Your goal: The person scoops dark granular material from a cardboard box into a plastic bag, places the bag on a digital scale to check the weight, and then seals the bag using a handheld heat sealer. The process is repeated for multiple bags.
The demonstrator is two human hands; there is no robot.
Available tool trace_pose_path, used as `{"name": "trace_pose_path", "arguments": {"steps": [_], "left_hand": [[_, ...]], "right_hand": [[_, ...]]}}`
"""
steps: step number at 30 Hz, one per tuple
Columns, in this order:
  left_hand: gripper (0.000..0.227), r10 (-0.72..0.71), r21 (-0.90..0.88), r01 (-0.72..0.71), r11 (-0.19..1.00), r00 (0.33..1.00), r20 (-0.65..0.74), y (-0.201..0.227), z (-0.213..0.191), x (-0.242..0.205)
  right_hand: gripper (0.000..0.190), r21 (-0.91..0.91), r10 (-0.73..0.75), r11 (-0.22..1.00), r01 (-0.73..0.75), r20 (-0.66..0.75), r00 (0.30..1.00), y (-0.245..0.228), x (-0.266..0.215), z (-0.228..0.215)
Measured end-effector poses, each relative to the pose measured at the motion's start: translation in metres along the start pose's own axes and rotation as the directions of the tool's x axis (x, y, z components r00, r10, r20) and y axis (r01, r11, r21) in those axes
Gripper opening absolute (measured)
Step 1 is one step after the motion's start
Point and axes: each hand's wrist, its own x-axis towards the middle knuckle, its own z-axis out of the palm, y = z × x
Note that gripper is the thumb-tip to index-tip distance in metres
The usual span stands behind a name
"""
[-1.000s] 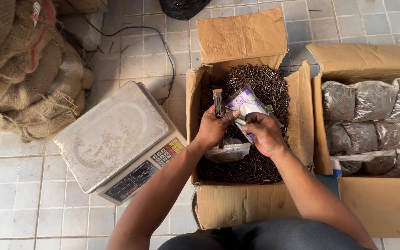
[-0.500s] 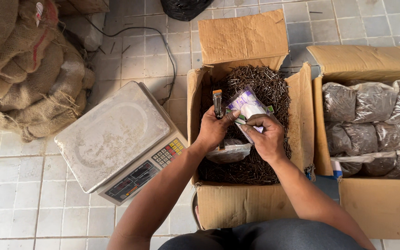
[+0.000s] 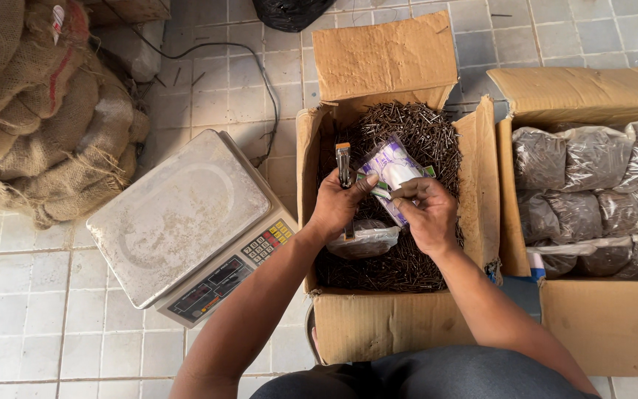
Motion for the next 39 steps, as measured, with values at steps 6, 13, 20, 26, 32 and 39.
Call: {"name": "trace_pose_path", "arguments": {"steps": [6,13,20,26,32,39], "left_hand": [[0.035,-0.084,-0.013,0.084,0.996,0.996,0.013,-0.032,-0.019,0.011],[0.036,-0.068,-0.029,0.069,0.997,0.997,0.028,-0.026,-0.013,0.006],[0.036,-0.058,-0.042,0.059,0.997,0.998,0.011,-0.024,-0.013,0.005],[0.036,0.028,0.035,-0.029,0.999,0.999,0.027,0.007,0.0,-0.004],[0.037,0.034,0.415,-0.045,0.909,0.999,0.034,0.029,0.005,-0.014],[0.048,0.134,0.683,-0.176,0.709,0.984,0.115,0.024,0.004,-0.013]], "right_hand": [[0.027,0.067,0.088,0.994,-0.091,0.041,0.995,0.009,0.006,-0.002],[0.031,0.073,0.161,0.984,-0.163,0.032,0.986,0.013,0.003,-0.002],[0.033,0.111,0.171,0.979,-0.169,-0.01,0.985,0.016,0.004,0.003],[0.044,0.273,0.308,0.917,-0.292,-0.015,0.951,0.003,0.005,0.009],[0.044,0.498,0.44,0.757,-0.424,0.091,0.893,0.017,0.005,0.008],[0.042,0.68,0.475,0.519,-0.517,0.274,0.837,0.052,0.004,0.0]]}}
